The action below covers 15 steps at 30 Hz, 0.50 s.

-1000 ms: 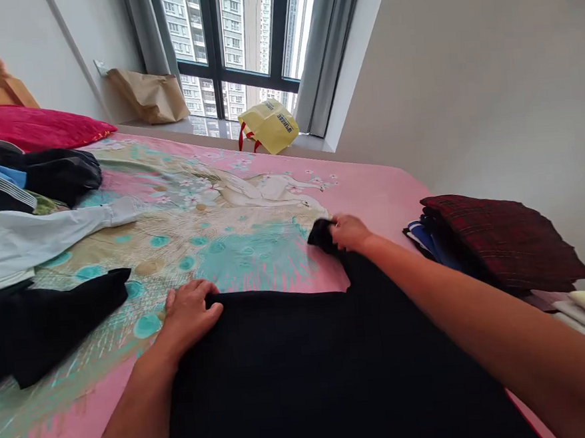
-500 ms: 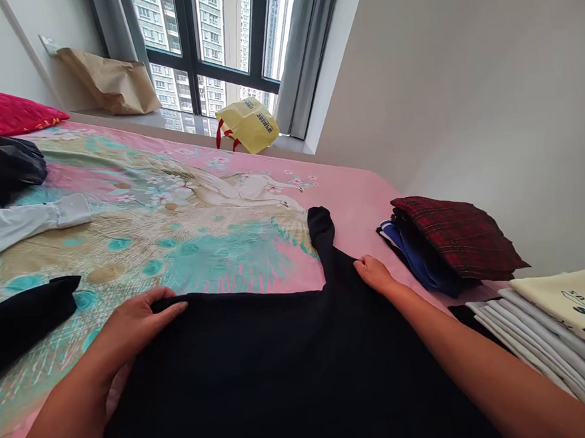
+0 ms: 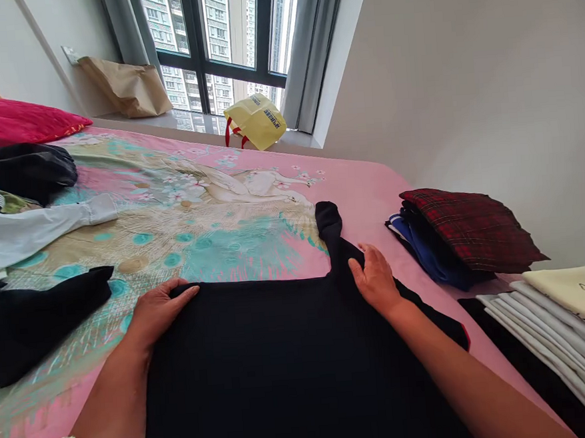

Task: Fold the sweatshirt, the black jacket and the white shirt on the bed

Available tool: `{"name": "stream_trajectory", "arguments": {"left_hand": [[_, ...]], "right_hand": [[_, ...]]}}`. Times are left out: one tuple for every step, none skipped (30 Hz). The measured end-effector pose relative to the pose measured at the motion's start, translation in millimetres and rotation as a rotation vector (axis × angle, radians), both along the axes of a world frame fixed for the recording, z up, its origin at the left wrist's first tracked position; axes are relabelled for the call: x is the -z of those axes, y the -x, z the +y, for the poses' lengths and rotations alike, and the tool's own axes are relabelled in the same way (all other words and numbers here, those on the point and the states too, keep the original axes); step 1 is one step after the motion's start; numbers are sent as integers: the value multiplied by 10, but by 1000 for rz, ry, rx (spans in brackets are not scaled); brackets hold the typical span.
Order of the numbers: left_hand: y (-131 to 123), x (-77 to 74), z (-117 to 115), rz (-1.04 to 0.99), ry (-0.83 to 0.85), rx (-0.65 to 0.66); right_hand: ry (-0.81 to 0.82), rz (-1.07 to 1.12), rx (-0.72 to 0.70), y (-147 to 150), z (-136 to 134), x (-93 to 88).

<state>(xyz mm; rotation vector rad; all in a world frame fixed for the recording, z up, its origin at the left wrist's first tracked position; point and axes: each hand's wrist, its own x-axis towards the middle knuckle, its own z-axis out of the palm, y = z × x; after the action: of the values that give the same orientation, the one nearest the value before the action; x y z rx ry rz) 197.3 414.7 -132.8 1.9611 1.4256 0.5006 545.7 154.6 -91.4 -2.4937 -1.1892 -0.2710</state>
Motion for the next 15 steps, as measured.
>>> {"name": "stream_trajectory", "arguments": {"left_hand": [[9,16,-9,-21,6,10],[17,33,-17,-45,2,-2],[23,50,-25,-67,-5,-15],[25,64,-31,-85,-14,-27],[24,72,-38,-99,-23,-34],[19,70,-44,-107,-32,-39],[10,58,-53,-107,-43,-41],[-3,34,-66,-100,-51,-40],[-18,-3,-85,-92,-47,-40],[-34,-52,-113,-88,-29,-40],[-50,-112,-152,-93,-1,-38],[-61,-181,-203,-106,34,-30],[-65,-256,-266,-126,72,-15],[-60,-335,-340,-144,106,2],[-42,-413,-422,-153,122,15]], "right_hand": [[-5,-13,-189,243,-133,-24],[42,3,-364,473,-281,-24],[123,23,-483,674,-431,-4],[189,49,-537,832,-572,34],[226,77,-518,942,-691,82],[253,99,-474,1008,-781,133],[260,112,-416,1036,-840,180],[256,117,-362,1037,-871,219],[252,116,-329,1024,-880,244],[249,113,-316,1005,-875,258],[245,111,-315,988,-864,260],[241,110,-318,976,-853,254],[235,110,-319,971,-846,245],[227,109,-321,973,-845,235],[218,107,-321,979,-849,228]]}}
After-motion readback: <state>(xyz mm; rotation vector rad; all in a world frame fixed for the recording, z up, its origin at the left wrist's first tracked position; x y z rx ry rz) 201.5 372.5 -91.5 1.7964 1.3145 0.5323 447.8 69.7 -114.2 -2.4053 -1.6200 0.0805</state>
